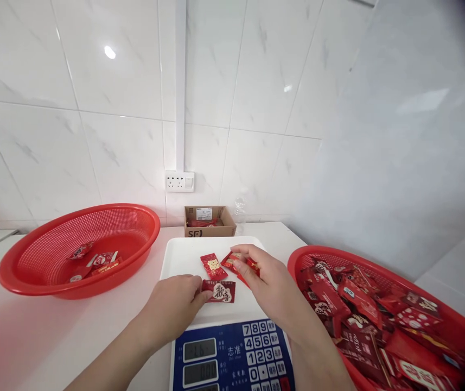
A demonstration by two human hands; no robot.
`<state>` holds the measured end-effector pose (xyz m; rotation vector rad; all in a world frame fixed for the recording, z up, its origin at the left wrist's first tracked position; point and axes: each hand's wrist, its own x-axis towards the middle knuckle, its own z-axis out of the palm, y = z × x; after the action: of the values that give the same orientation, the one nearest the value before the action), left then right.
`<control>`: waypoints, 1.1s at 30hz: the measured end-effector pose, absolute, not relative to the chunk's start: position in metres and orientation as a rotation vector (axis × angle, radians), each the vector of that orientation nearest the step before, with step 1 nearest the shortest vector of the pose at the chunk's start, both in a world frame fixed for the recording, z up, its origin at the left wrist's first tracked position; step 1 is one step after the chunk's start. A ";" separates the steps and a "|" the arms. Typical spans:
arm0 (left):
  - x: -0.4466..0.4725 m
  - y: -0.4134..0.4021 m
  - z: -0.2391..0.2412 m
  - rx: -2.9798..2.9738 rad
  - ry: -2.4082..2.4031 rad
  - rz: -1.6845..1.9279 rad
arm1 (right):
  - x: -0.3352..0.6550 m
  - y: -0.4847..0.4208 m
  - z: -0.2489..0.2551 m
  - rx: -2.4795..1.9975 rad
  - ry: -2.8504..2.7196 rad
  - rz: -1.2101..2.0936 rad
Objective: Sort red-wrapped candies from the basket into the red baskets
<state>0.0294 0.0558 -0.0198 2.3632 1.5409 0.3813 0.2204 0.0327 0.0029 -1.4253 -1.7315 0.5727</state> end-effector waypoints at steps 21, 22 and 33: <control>0.024 0.026 0.003 1.821 0.863 0.978 | 0.201 0.002 0.003 -0.845 -1.707 1.036; 0.023 0.026 0.002 1.823 0.858 1.006 | 0.201 0.003 0.003 -0.861 -1.705 1.021; 0.016 0.027 0.003 1.625 0.677 0.991 | 0.194 0.009 0.006 -0.963 -1.823 0.798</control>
<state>0.0161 0.0270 0.0032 1.6253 0.6772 0.9911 0.1936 0.0085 0.0062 -0.9631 -1.8232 0.7982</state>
